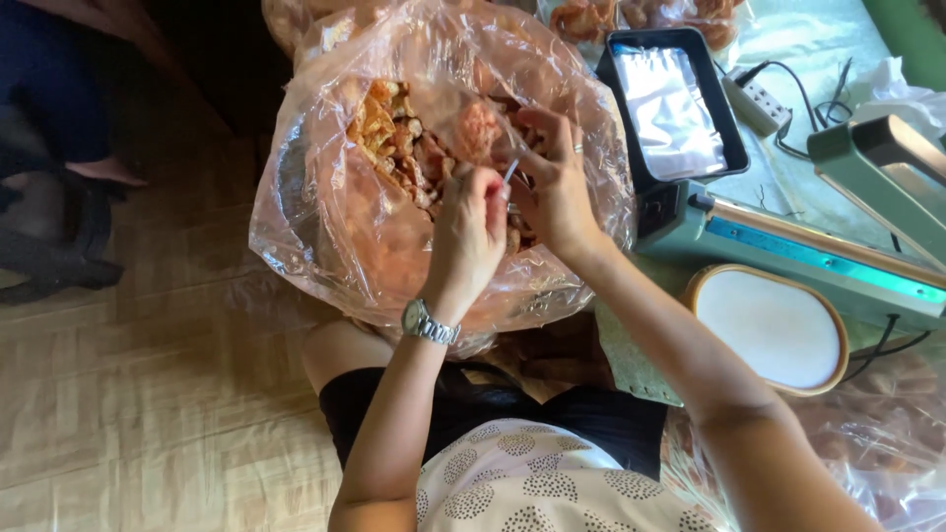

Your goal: Scooping snacks from a large bulk bag into small plastic bags and sealing them using a manual heat sealer.

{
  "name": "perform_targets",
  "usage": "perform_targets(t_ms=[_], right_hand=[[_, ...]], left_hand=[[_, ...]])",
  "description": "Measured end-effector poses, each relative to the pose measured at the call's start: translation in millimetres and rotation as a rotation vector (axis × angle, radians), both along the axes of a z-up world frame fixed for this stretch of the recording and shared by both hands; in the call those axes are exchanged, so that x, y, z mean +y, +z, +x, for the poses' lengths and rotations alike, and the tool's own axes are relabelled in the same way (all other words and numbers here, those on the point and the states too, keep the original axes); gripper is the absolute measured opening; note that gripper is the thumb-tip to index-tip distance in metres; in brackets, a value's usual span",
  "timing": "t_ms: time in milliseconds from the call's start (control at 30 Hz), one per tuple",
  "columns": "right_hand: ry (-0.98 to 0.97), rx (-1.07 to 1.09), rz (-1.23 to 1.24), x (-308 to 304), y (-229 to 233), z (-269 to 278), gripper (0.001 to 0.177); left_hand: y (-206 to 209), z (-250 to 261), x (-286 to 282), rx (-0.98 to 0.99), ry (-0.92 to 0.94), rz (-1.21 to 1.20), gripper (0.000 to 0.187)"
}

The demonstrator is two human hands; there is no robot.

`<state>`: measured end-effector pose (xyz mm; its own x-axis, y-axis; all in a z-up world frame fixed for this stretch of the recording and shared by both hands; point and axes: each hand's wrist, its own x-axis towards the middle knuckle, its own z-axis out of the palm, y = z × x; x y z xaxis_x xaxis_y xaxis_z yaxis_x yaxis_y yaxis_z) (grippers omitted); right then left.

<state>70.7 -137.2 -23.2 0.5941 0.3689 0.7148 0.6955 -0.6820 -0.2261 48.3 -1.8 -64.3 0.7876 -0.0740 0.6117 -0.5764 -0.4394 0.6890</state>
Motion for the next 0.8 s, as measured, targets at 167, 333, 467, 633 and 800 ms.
perform_targets(t_ms=[167, 333, 467, 633, 800], right_hand=[[0.209, 0.324, 0.481, 10, -10, 3, 0.012], [0.354, 0.472, 0.496, -10, -40, 9, 0.017], [0.364, 0.594, 0.526, -1, 12, -17, 0.027], [0.432, 0.868, 0.572, -8, 31, -15, 0.022], [0.367, 0.687, 0.343, 7, 50, -16, 0.023]], left_hand=[[30, -28, 1, 0.244, -0.304, -0.191, 0.011], [15, -25, 8, 0.202, -0.337, -0.149, 0.02], [36, -9, 41, -0.182, 0.019, 0.416, 0.111], [17, 33, 51, -0.145, 0.216, 0.729, 0.104], [14, 42, 35, -0.298, 0.099, 0.568, 0.065]])
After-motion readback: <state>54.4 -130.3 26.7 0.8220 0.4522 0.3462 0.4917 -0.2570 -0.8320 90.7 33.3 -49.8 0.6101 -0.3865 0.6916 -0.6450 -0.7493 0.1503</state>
